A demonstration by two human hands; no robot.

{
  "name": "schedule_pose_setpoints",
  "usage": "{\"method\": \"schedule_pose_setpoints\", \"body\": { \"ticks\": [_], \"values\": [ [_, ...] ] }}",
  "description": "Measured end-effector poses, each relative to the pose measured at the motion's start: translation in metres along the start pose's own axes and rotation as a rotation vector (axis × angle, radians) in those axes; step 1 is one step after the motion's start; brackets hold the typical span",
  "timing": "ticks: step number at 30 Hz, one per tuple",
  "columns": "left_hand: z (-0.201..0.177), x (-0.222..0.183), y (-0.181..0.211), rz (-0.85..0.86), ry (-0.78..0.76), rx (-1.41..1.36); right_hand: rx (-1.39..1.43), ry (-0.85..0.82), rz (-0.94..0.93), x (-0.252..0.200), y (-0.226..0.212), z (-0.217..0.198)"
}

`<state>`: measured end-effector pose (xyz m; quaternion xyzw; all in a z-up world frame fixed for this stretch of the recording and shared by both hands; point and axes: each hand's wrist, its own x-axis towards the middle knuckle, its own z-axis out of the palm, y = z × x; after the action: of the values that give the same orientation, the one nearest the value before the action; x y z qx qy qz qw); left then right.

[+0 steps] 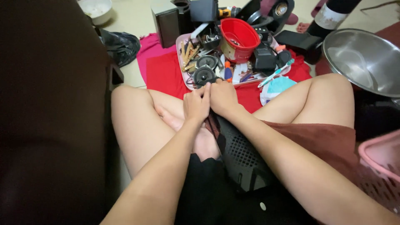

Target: Applying small pieces of yellow adhesive tape to specific points on a black plastic casing

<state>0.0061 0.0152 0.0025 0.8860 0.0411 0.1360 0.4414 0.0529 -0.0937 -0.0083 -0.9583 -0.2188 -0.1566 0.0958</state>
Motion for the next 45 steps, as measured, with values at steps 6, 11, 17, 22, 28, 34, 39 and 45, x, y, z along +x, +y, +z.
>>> {"method": "schedule_pose_setpoints", "body": {
  "ticks": [6, 11, 17, 22, 28, 34, 39, 45],
  "values": [
    [0.003, 0.005, -0.013, -0.027, 0.015, -0.079, -0.006, -0.435, 0.249, 0.006, -0.008, 0.007],
    [-0.002, 0.006, -0.007, -0.054, 0.017, -0.111, -0.087, -0.456, 0.310, 0.004, -0.009, 0.009],
    [0.006, 0.008, -0.010, 0.028, 0.015, -0.169, -0.032, -0.430, 0.313, 0.001, -0.002, 0.012],
    [0.008, 0.011, -0.009, 0.180, 0.067, -0.179, 0.038, -0.366, 0.265, 0.001, -0.001, -0.002],
    [0.015, 0.016, -0.010, 0.254, 0.034, -0.004, 0.104, -0.315, 0.258, 0.003, -0.005, -0.021],
    [0.016, 0.019, -0.008, 0.190, -0.010, 0.101, 0.053, -0.261, 0.241, 0.004, -0.004, -0.024],
    [0.020, 0.017, -0.016, 0.173, 0.024, 0.010, 0.031, -0.237, 0.237, 0.002, -0.005, -0.012],
    [0.017, 0.017, -0.020, 0.210, 0.049, -0.014, 0.088, -0.246, 0.228, 0.007, 0.006, 0.011]
  ]
}}
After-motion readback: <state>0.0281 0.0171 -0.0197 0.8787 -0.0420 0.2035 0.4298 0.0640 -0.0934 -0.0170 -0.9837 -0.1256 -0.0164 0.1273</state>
